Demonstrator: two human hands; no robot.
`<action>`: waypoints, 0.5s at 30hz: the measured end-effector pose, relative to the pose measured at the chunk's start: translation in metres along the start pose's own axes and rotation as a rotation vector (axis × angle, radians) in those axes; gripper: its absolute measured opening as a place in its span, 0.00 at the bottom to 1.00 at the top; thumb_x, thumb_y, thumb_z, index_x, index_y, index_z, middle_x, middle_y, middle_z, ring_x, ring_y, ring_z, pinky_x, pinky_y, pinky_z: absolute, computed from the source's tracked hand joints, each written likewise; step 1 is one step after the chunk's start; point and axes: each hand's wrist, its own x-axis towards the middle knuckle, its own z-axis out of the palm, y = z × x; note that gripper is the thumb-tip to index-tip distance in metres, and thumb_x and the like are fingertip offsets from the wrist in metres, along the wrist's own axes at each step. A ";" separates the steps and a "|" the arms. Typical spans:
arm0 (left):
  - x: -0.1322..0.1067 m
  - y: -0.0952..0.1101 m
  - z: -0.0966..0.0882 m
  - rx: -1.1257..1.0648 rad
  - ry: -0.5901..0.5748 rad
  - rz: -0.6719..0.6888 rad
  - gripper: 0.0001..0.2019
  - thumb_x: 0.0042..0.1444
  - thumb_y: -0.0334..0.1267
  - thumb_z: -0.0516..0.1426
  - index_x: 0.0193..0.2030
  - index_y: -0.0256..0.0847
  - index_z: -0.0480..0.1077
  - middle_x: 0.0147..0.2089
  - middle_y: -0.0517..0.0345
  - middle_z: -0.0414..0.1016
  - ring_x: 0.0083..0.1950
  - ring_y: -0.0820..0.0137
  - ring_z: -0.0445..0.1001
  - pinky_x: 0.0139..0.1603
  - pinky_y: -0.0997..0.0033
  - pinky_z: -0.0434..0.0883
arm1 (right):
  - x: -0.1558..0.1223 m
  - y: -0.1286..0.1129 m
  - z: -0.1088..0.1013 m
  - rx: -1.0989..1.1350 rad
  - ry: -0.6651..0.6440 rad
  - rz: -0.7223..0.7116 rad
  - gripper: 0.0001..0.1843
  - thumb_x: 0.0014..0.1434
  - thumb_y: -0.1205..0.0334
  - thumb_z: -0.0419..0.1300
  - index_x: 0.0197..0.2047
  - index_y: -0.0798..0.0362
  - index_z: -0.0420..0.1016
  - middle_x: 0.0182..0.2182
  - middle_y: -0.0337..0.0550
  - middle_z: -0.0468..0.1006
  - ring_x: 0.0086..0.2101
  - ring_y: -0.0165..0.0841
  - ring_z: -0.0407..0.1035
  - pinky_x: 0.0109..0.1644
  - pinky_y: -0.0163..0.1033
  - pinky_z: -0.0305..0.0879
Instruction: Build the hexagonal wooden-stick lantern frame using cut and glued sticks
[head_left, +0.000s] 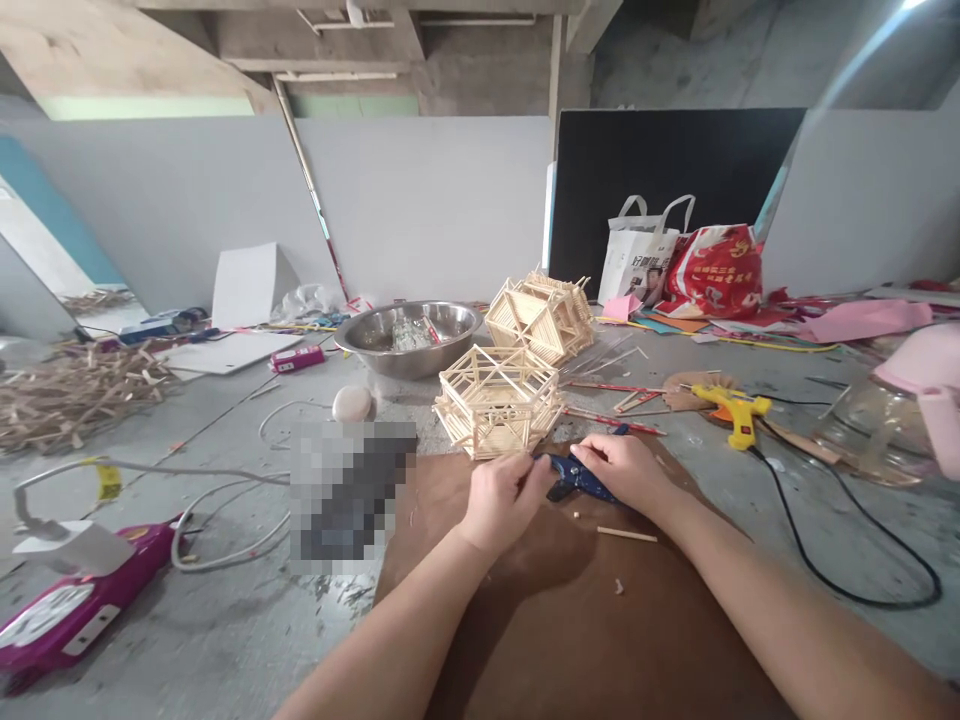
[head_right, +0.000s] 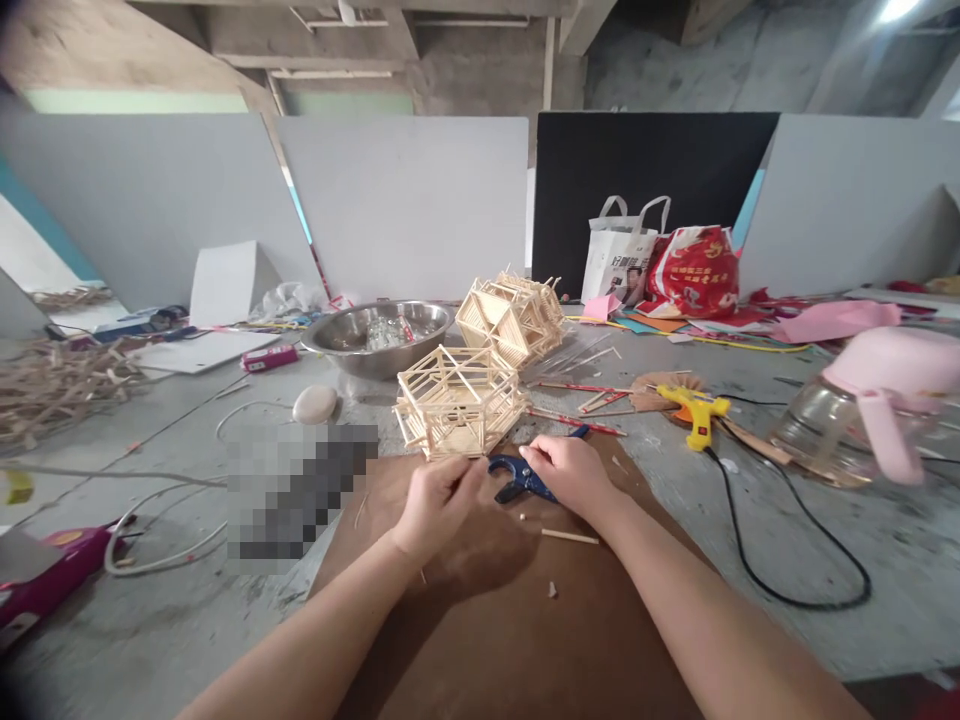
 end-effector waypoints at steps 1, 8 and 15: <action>0.002 -0.001 -0.004 -0.005 0.100 -0.006 0.19 0.53 0.41 0.48 0.14 0.39 0.49 0.16 0.66 0.50 0.19 0.79 0.51 0.21 0.77 0.51 | 0.000 0.001 0.001 0.003 -0.004 -0.008 0.17 0.55 0.54 0.46 0.22 0.52 0.68 0.20 0.39 0.72 0.24 0.30 0.65 0.27 0.32 0.54; 0.027 -0.037 -0.031 -0.183 0.659 -0.355 0.08 0.51 0.42 0.49 0.28 0.39 0.62 0.25 0.63 0.64 0.28 0.75 0.63 0.29 0.78 0.61 | 0.000 0.006 0.009 0.068 0.021 -0.003 0.11 0.52 0.58 0.49 0.30 0.50 0.71 0.28 0.38 0.76 0.29 0.31 0.68 0.31 0.33 0.57; 0.029 -0.064 -0.029 -0.137 0.617 -0.429 0.10 0.50 0.41 0.49 0.26 0.39 0.65 0.24 0.62 0.67 0.29 0.72 0.65 0.30 0.75 0.61 | 0.001 0.012 0.013 0.094 0.049 -0.051 0.11 0.52 0.58 0.51 0.33 0.50 0.72 0.31 0.40 0.76 0.31 0.33 0.69 0.34 0.36 0.60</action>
